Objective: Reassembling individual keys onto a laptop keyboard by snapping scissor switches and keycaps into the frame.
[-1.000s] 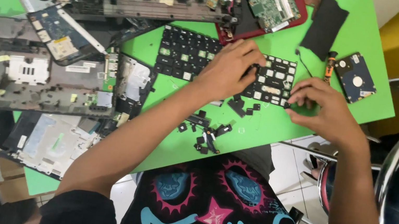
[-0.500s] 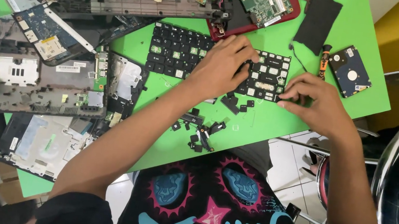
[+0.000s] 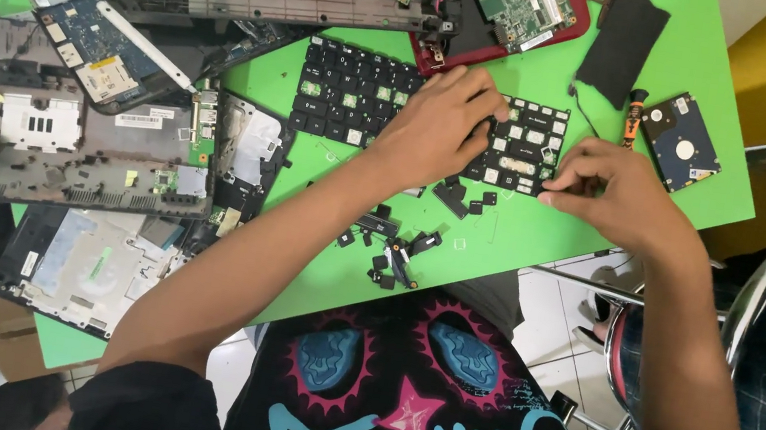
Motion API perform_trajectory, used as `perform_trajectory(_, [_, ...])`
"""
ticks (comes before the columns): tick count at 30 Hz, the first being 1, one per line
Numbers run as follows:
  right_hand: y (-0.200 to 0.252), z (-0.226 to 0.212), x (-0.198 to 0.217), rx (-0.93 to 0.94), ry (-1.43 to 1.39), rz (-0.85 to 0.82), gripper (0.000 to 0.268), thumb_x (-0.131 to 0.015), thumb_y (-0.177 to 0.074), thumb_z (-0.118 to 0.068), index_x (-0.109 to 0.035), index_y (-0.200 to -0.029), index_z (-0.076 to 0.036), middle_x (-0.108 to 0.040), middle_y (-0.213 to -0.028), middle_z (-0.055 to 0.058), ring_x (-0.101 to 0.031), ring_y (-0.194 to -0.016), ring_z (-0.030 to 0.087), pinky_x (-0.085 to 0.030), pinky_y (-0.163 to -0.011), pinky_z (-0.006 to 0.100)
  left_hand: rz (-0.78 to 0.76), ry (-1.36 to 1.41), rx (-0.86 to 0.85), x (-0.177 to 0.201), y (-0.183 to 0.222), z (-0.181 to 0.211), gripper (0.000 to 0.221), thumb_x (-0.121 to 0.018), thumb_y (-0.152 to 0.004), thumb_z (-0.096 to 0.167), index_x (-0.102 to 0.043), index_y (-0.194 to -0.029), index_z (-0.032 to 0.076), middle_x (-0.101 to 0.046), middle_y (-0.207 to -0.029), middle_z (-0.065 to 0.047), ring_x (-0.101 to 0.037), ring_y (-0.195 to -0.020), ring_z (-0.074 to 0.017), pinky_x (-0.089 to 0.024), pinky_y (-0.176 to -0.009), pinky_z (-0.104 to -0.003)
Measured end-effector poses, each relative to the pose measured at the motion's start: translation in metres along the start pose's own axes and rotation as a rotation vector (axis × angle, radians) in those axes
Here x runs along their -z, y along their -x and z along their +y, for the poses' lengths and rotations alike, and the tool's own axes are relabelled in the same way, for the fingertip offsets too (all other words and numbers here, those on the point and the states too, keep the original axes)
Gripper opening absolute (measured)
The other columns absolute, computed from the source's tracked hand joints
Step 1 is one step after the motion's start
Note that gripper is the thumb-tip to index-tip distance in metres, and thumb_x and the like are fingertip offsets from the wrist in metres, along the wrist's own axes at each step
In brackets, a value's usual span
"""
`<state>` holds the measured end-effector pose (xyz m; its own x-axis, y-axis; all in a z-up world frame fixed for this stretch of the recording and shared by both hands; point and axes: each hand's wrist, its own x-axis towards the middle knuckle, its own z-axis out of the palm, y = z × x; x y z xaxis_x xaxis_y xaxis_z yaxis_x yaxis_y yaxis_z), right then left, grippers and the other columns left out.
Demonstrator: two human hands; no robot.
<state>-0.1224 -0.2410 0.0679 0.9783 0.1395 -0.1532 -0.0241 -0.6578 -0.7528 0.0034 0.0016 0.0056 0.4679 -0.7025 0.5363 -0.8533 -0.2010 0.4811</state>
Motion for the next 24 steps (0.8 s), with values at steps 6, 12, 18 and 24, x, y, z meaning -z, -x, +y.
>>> perform_trajectory(6, [-0.007,-0.006,-0.007,-0.154,0.137,-0.081,0.023,-0.085,-0.08,-0.007,-0.063,-0.073,-0.008,-0.055,-0.086,0.003,-0.052,-0.075,0.017,-0.044,-0.069,0.033,-0.08,0.092,0.066,0.0,0.001,-0.002,0.018,-0.061,-0.097,0.005,-0.063,-0.114,0.009,-0.054,-0.115,-0.009,-0.054,-0.105,-0.0313,-0.049,-0.087,-0.048])
perform_trajectory(12, [0.01,-0.022,-0.007,-0.117,0.141,-0.043,0.013,-0.079,-0.083,-0.007,-0.073,-0.095,-0.008,-0.063,-0.094,0.003,-0.056,-0.084,0.016,-0.052,-0.077,0.028,-0.078,0.204,0.121,0.006,-0.003,-0.001,0.015,-0.059,-0.096,0.005,-0.067,-0.108,0.011,-0.058,-0.11,-0.005,-0.058,-0.103,-0.0252,-0.05,-0.088,-0.042])
perform_trajectory(18, [0.013,-0.033,-0.034,-0.025,0.249,-0.016,0.012,-0.076,-0.089,-0.014,-0.08,-0.1,-0.012,-0.069,-0.113,0.004,-0.064,-0.099,0.018,-0.054,-0.1,0.036,-0.075,0.28,0.166,0.008,-0.004,-0.001,0.016,-0.061,-0.094,0.004,-0.069,-0.107,0.01,-0.062,-0.11,-0.004,-0.063,-0.103,-0.0199,-0.054,-0.093,-0.037])
perform_trajectory(24, [0.01,-0.054,-0.055,0.343,0.172,0.065,0.014,-0.076,-0.093,-0.007,-0.08,-0.106,-0.008,-0.069,-0.11,0.007,-0.065,-0.101,0.019,-0.055,-0.094,0.034,-0.047,0.342,0.152,0.012,-0.004,-0.002,0.015,-0.059,-0.095,0.004,-0.068,-0.104,0.01,-0.06,-0.108,-0.004,-0.062,-0.098,-0.02,-0.053,-0.086,-0.036])
